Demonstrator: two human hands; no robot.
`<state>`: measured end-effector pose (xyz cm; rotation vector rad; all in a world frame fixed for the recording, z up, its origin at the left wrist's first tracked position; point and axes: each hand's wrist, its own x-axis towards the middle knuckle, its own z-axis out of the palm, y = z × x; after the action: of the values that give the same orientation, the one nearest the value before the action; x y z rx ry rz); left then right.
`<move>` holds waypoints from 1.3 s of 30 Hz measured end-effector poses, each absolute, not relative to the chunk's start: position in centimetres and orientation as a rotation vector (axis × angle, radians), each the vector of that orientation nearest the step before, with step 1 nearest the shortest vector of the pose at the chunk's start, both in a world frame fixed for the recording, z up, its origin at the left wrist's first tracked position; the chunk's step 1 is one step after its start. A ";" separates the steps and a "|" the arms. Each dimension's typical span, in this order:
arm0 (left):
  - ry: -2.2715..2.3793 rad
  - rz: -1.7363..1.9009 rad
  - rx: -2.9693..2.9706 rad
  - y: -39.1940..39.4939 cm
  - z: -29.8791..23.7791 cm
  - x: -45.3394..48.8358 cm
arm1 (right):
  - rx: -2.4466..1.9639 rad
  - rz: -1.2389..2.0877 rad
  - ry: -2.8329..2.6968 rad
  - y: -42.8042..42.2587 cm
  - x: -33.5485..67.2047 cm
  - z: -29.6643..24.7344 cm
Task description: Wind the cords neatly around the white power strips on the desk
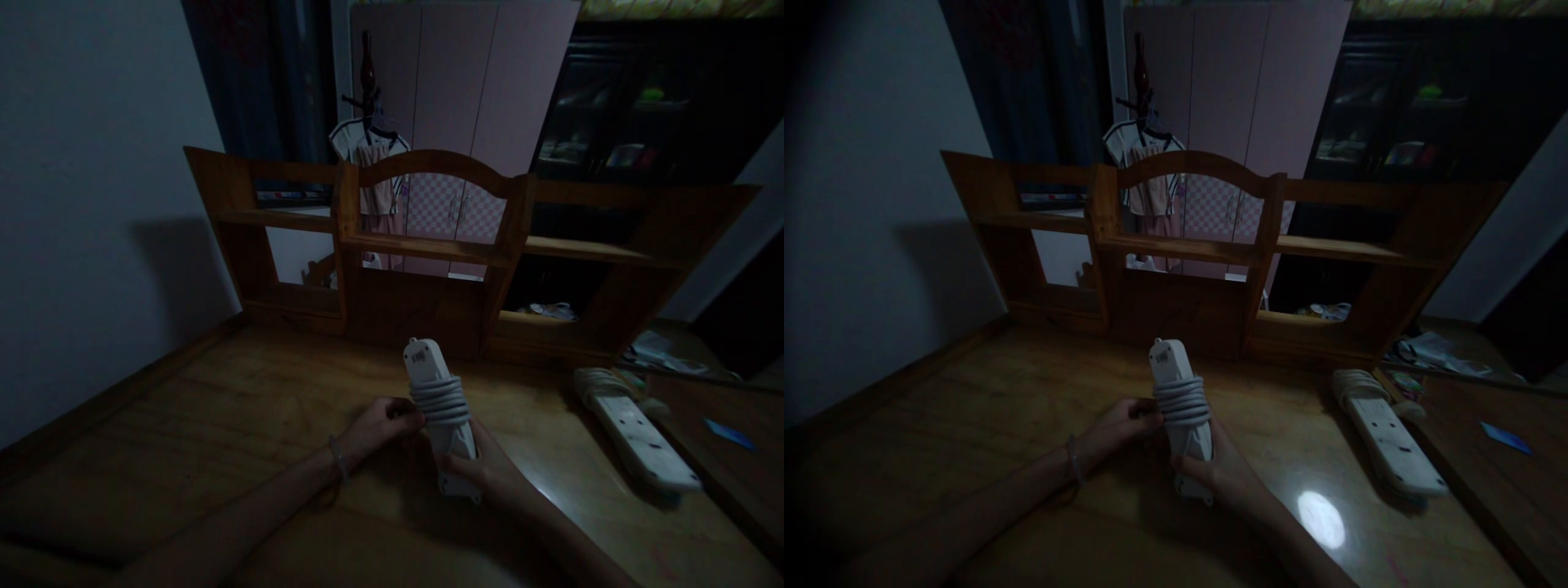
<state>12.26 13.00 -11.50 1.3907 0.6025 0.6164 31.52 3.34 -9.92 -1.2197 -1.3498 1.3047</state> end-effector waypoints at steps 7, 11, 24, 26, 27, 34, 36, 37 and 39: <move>0.663 0.683 1.434 12.3 -10.8 12.4 | -1.266 1.231 -1.400 3.1 31.2 -9.5; 0.633 0.668 1.442 12.5 -11.1 12.4 | -1.316 1.132 -1.445 3.1 30.8 -9.3; 0.587 0.766 1.587 12.1 -11.4 12.5 | -1.233 0.955 -1.659 2.6 30.7 -8.5; 0.604 0.756 1.582 11.9 -11.3 12.6 | -1.254 0.951 -1.651 2.7 30.8 -8.6; 0.612 0.757 1.580 11.9 -11.2 12.7 | -1.263 0.951 -1.645 2.7 30.8 -8.7; 0.626 0.742 1.585 11.6 -11.0 12.6 | -1.311 0.942 -1.607 2.7 30.8 -8.1; 0.640 0.726 1.597 11.5 -10.9 12.5 | -1.315 0.960 -1.578 2.6 30.9 -7.9; 0.650 0.710 1.601 11.4 -10.8 12.4 | -1.318 0.975 -1.550 2.6 31.0 -7.8; 0.664 0.683 1.605 11.3 -10.5 12.3 | -1.316 1.027 -1.466 2.7 31.1 -8.0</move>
<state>12.34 11.26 -10.54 1.6047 0.6644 0.6833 31.13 2.69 -7.97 -1.3160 -1.4656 1.0274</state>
